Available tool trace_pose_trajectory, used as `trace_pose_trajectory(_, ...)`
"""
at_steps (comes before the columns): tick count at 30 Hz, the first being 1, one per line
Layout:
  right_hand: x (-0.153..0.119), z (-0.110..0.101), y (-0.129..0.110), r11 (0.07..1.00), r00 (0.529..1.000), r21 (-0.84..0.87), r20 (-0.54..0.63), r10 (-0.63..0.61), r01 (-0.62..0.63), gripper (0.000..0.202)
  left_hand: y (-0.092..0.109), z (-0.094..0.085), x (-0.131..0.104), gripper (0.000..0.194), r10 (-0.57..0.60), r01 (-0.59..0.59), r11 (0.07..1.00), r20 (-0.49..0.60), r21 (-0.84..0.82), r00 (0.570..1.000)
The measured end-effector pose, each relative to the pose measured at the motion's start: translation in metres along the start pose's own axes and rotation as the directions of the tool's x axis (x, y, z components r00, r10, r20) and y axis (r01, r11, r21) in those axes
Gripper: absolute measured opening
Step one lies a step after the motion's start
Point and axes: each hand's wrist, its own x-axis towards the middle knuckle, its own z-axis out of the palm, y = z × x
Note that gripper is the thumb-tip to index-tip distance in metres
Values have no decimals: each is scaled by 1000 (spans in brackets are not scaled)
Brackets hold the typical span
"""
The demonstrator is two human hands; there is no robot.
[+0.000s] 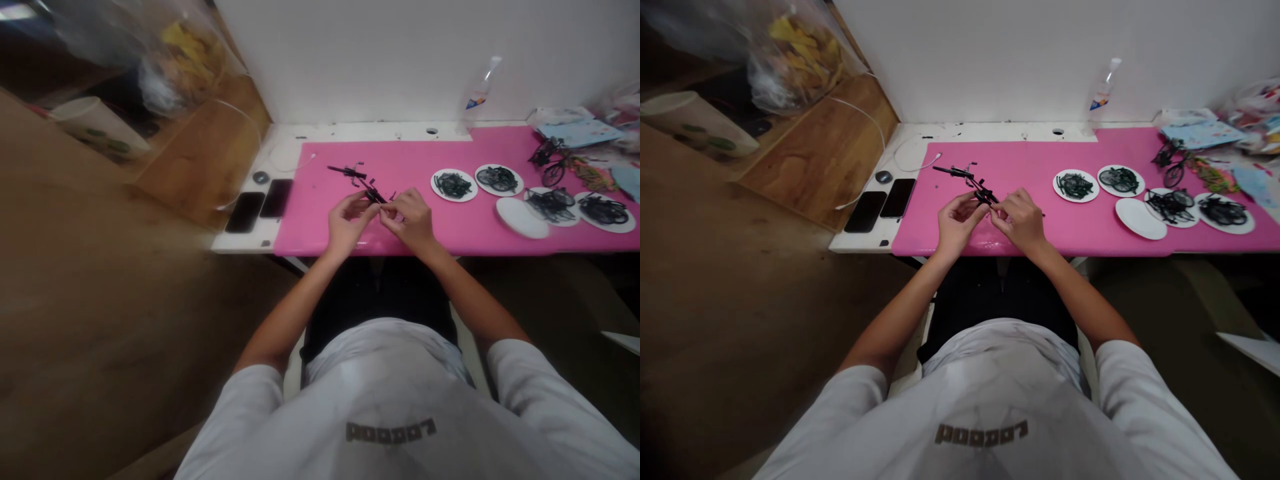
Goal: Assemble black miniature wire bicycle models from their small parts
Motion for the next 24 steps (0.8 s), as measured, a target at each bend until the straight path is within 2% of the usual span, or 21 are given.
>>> trace_pose_trajectory(5,0,1,-4,998,1000,57,-13,-22,23,15,1,2,-1,57,-12,12,999,-15,-30,1000)
trace_pose_trajectory(11,3,0,-11,992,999,124,17,33,-35,14,1,2,1,56,-49,46,996,-42,-77,998)
trace_pose_trajectory(18,8,-7,-15,979,996,185,49,73,-81,23,7,-1,3,52,-153,151,986,-21,-71,988)
trace_pose_trajectory(24,11,-14,-12,975,998,214,35,53,-59,20,5,-1,4,54,-112,113,986,10,-123,994)
